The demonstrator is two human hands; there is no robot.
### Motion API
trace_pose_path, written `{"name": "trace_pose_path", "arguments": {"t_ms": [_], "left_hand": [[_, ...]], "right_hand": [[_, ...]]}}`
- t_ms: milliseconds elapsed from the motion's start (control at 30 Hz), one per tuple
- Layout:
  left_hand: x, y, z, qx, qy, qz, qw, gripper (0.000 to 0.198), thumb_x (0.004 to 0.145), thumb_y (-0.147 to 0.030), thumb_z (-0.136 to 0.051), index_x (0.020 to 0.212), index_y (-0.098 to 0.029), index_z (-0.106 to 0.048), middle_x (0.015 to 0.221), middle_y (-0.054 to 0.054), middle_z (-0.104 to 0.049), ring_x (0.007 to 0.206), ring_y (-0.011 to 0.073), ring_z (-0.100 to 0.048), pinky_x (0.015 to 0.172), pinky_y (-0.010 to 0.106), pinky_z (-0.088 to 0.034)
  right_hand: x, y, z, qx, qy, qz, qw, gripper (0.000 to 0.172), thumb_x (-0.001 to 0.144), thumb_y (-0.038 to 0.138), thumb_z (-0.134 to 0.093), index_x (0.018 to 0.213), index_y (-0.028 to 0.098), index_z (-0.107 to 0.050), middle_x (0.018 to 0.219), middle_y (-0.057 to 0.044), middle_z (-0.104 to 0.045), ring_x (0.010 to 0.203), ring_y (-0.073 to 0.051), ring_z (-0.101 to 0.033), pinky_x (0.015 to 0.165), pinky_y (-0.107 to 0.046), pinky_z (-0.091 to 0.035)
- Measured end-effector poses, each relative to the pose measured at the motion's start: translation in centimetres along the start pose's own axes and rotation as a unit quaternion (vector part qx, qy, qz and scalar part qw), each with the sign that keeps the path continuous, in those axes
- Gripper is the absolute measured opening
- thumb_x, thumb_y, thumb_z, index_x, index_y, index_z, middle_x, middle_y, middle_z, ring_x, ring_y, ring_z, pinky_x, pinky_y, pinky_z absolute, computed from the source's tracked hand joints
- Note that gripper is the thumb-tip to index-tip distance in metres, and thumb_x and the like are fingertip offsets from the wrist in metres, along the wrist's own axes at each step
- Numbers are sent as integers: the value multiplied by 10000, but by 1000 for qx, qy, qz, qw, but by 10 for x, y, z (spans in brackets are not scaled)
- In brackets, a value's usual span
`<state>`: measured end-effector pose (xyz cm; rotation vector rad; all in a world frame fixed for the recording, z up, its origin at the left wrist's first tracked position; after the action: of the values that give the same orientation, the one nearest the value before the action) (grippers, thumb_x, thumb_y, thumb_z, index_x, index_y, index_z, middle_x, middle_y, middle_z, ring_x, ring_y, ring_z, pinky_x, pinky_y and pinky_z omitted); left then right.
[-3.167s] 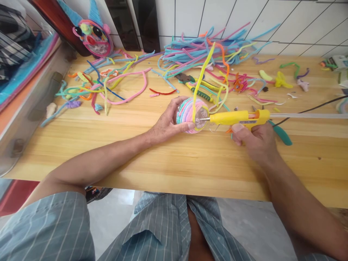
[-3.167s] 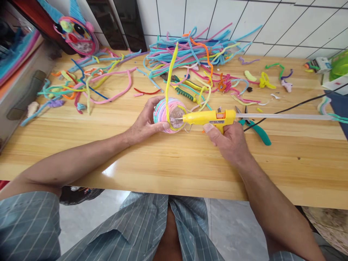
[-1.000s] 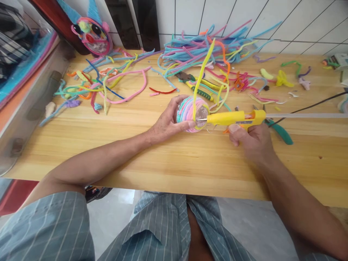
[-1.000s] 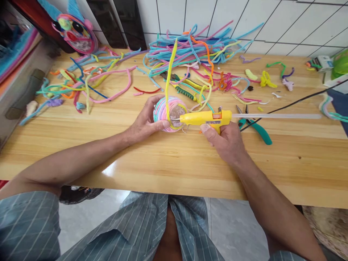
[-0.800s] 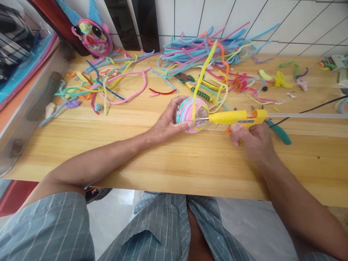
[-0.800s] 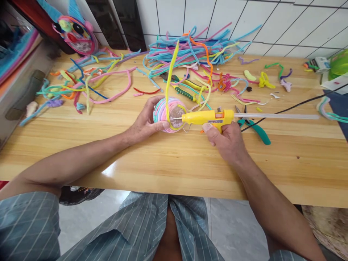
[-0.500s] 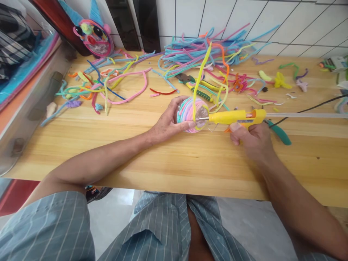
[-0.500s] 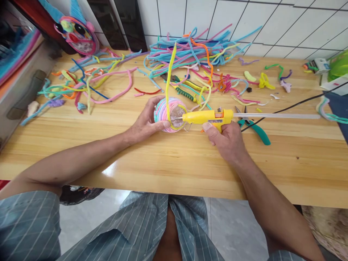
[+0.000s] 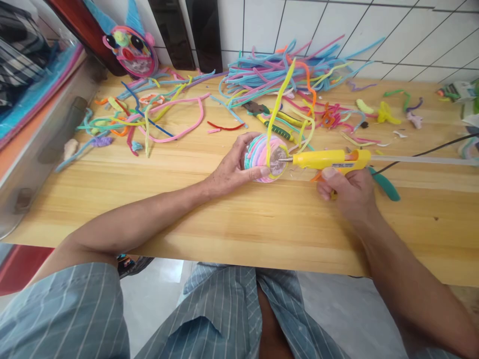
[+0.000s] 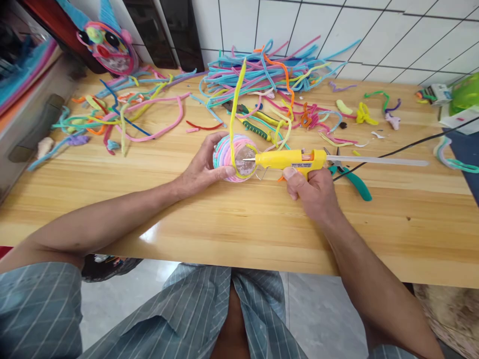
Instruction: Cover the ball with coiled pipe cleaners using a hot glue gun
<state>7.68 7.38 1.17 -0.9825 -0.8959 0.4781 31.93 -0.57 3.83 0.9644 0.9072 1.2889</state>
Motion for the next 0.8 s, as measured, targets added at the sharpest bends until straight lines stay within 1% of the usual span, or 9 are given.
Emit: {"name": "trace_pose_path", "arguments": {"t_ms": [167,300,400,467,600,700,800], "left_hand": [[0,0,0,-6,-1,0,1000,899,945,-704,-856,1614,-299,-412,1598,130,-587,1479,331,-636,1248,505,-567],[0,1,0,3,2,-3,1000,898,954,-703,-850,1619,-298,-403,1587,126,-598,1461,318,-647,1241,499,-570],[1,0,0,5,1,-2,1000,904,949,-725,-843,1613,-294,-407,1581,128,-604,1454,315,-654,1231,491,-580],[1,0,0,2,0,-5,1000,902,944,-731,-845,1607,-296,-414,1590,129,-601,1462,318,-653,1229,488,-583],[1,1,1,-3,-10,-3,1000,888,939,-711,-858,1595,-296,-428,1576,128,-611,1442,316,-666,1222,485,-586],[1,1,1,-2,-12,-3,1000,886,940,-702,-860,1596,-294,-426,1579,130,-609,1445,315,-663,1226,485,-583],[1,0,1,7,-10,-1,1000,900,935,-722,-852,1604,-297,-427,1585,131,-611,1452,322,-659,1235,495,-579]], "right_hand": [[1,9,-1,-1,1,18,1000,703,919,736,-819,517,233,-539,476,10,-512,469,-108,-459,525,-318,-349],[2,9,2,-7,-9,18,1000,727,897,780,-817,502,238,-533,463,11,-505,456,-113,-462,510,-321,-340],[1,6,-1,4,4,19,1000,732,895,806,-803,515,241,-534,479,13,-511,472,-119,-458,511,-321,-359],[-1,6,-4,4,12,19,1000,713,907,776,-808,523,241,-534,485,14,-512,476,-119,-448,513,-325,-358],[-1,12,-1,-27,0,17,1000,676,947,690,-801,521,234,-542,484,4,-523,484,-117,-457,534,-334,-340],[0,13,2,-42,-4,15,999,719,938,738,-791,498,235,-529,468,-6,-521,489,-122,-468,547,-341,-348],[0,9,1,-20,0,13,1000,750,913,804,-800,504,236,-527,473,0,-508,493,-123,-463,544,-339,-354]]}}
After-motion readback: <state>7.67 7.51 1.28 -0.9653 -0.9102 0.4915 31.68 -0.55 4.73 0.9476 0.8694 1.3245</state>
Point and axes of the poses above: each hand's wrist, its own x-axis towards the middle knuckle, its own z-axis out of the back of the hand, y = z × x, the point moved 10 cm from there along x, towards the middle knuckle
